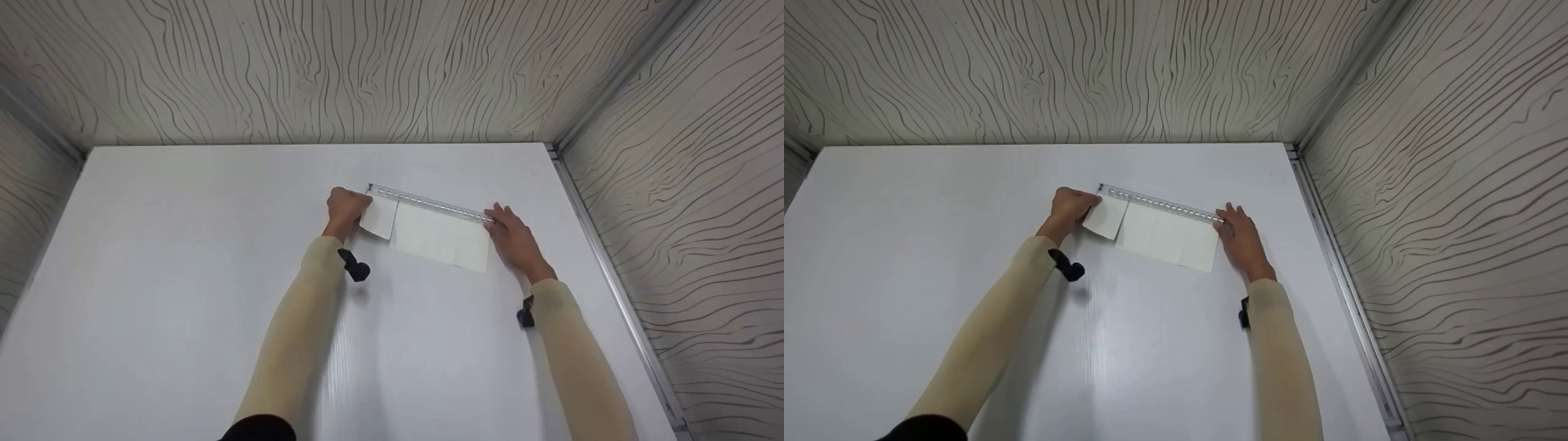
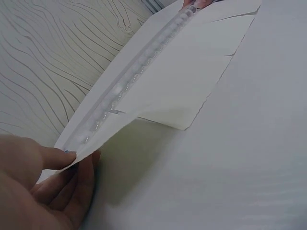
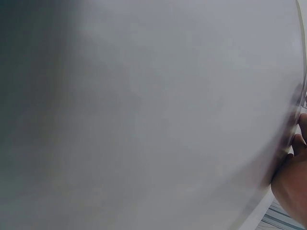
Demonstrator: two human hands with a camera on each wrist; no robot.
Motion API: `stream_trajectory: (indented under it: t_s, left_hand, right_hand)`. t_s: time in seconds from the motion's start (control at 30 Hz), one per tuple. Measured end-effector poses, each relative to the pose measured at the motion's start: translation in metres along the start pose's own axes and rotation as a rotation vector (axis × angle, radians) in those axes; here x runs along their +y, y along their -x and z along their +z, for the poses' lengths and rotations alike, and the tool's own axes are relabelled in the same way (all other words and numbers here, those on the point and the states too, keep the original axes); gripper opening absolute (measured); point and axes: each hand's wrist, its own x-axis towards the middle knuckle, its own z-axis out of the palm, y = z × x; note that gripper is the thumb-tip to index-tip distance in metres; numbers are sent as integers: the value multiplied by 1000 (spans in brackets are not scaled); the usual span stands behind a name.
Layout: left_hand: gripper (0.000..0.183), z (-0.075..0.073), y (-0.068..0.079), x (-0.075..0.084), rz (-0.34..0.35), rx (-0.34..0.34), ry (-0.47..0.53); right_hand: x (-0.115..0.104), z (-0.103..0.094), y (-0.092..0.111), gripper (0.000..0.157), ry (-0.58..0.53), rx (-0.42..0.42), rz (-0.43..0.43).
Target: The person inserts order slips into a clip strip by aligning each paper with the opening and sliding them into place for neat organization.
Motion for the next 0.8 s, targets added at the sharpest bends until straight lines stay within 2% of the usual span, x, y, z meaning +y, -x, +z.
stream_trajectory:
  t_s: [0.4,0.8]
  left_hand:
    - [32,3,2,3,20,17,9]
    - [36,5,2,4,-22,3,5]
  right_hand:
    - [-2,-1,0,56,-11,-3,2]
    - [-2,0,1,58,-3,-8,18]
